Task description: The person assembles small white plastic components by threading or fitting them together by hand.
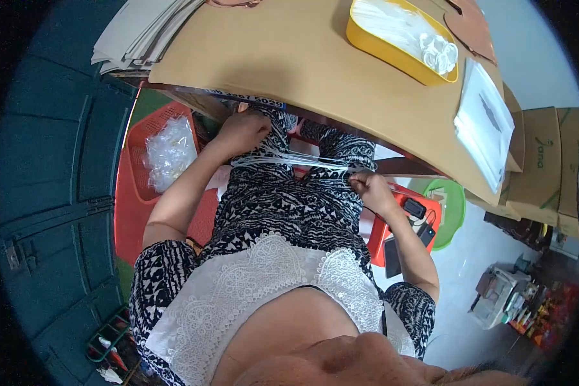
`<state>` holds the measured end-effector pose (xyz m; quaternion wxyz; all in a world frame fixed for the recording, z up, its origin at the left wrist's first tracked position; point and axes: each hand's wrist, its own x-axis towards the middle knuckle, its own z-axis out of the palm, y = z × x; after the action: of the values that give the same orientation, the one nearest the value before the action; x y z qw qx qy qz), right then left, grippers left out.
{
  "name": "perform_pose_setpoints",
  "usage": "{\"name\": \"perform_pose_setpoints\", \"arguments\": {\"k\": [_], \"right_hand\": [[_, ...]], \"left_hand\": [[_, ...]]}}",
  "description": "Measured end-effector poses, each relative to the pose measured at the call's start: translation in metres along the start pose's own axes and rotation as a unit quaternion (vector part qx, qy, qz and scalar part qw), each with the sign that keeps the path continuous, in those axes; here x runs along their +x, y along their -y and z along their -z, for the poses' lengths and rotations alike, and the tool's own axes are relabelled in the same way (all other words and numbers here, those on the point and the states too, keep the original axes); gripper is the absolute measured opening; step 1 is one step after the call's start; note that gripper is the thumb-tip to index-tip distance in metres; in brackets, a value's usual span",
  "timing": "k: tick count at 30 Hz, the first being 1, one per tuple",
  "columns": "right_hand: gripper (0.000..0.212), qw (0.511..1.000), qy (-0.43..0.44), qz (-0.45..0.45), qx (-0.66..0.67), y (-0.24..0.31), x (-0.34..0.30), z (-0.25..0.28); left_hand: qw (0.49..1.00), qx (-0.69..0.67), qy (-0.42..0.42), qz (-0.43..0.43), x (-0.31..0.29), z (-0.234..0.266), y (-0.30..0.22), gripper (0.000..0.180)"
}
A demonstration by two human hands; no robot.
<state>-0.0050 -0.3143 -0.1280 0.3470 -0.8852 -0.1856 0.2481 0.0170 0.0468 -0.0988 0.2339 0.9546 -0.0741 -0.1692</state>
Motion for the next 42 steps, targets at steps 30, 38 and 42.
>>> {"name": "perform_pose_setpoints", "arguments": {"k": [30, 38, 42], "right_hand": [[0.013, 0.999, -0.028, 0.046, -0.001, -0.002, 0.001, -0.007], [0.014, 0.987, -0.082, 0.128, 0.049, 0.054, -0.011, 0.013], [0.012, 0.977, -0.108, 0.162, 0.082, 0.074, -0.022, 0.023]], "left_hand": [[0.964, 0.102, 0.201, -0.138, 0.092, -0.077, -0.040, 0.021], [0.989, 0.029, 0.024, -0.144, 0.091, -0.085, -0.064, 0.019], [0.992, 0.050, 0.062, -0.096, 0.064, -0.060, -0.094, 0.017]]}}
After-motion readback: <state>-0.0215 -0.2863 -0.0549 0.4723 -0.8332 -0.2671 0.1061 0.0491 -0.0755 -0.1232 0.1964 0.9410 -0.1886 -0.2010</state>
